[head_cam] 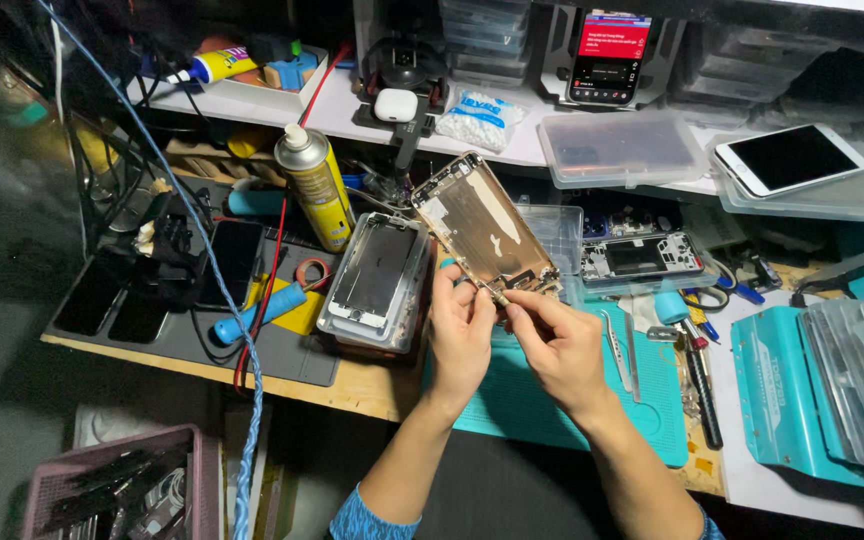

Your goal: The person disassembles a smartphone at a repair workbench, removing its internal components and transferring them into a replacement housing. They use tweezers to move small parts, handle the frame and screen, and press components into place while working over a teal mat.

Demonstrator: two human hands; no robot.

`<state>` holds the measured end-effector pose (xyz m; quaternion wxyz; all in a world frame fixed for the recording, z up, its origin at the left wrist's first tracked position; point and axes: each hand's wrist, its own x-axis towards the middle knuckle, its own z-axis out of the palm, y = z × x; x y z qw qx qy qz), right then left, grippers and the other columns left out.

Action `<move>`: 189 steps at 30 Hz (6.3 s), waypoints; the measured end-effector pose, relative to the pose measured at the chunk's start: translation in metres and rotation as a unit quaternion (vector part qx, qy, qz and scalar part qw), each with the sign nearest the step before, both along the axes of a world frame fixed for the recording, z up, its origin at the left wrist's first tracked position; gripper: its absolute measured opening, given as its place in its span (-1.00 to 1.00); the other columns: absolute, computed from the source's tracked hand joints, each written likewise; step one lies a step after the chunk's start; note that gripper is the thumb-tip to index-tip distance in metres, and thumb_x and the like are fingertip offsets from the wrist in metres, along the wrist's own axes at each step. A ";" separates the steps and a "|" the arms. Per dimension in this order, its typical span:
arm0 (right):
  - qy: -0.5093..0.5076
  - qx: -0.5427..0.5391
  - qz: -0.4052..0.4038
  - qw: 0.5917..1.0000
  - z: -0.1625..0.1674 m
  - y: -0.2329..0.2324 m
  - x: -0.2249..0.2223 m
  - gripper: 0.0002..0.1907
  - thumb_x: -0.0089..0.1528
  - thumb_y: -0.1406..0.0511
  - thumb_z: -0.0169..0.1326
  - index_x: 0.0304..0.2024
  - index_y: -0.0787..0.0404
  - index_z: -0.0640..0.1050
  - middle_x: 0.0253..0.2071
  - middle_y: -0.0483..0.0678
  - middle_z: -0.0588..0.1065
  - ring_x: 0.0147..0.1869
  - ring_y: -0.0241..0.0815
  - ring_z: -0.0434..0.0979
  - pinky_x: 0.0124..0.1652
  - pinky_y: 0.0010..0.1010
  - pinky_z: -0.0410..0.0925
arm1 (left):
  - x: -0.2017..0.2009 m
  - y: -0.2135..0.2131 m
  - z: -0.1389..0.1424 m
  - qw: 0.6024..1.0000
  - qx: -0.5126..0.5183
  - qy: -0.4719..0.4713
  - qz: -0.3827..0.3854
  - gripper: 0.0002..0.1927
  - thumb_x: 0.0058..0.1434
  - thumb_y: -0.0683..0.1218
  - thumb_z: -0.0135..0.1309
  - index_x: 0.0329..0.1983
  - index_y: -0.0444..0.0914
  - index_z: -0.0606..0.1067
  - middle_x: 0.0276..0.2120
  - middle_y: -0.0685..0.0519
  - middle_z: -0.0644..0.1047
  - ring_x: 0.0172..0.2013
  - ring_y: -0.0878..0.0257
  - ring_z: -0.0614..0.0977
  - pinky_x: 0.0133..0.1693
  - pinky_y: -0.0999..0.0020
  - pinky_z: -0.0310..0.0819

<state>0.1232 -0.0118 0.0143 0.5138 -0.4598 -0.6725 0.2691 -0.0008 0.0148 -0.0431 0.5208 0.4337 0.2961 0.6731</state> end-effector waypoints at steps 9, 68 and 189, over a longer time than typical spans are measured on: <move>0.022 -0.069 -0.019 0.997 -0.005 0.002 -0.001 -0.79 0.29 0.40 0.12 -0.04 0.33 0.65 -0.44 -0.11 0.63 -0.55 -0.52 0.40 -0.54 -0.62 0.28 | 0.001 0.000 -0.001 1.000 0.007 0.003 0.007 -0.64 0.44 -0.30 -0.15 0.27 -0.41 0.16 -0.08 -0.16 0.58 -0.18 0.29 0.61 -0.18 0.45 0.55; -0.008 -0.039 -0.017 0.999 -0.001 0.006 0.014 -0.81 0.24 0.42 0.18 -0.09 0.35 0.66 -0.28 0.01 0.69 -0.27 -0.33 0.70 -0.28 -0.56 0.51 | 0.000 0.002 0.005 0.998 -0.010 0.061 0.004 -0.68 0.44 -0.27 -0.12 0.22 -0.44 0.24 -0.15 -0.09 0.60 -0.18 0.30 0.65 -0.15 0.38 0.68; -0.157 0.111 -0.031 0.981 0.013 -0.005 0.003 -0.73 0.12 0.45 0.24 -0.10 0.23 0.65 -0.30 -0.06 0.59 -0.44 -0.24 0.58 -0.43 -0.47 0.41 | -0.005 0.002 0.008 0.997 -0.009 0.072 0.021 -0.78 0.45 -0.25 -0.10 0.12 -0.43 0.40 -0.22 0.03 0.62 -0.26 0.45 0.59 -0.24 0.56 0.52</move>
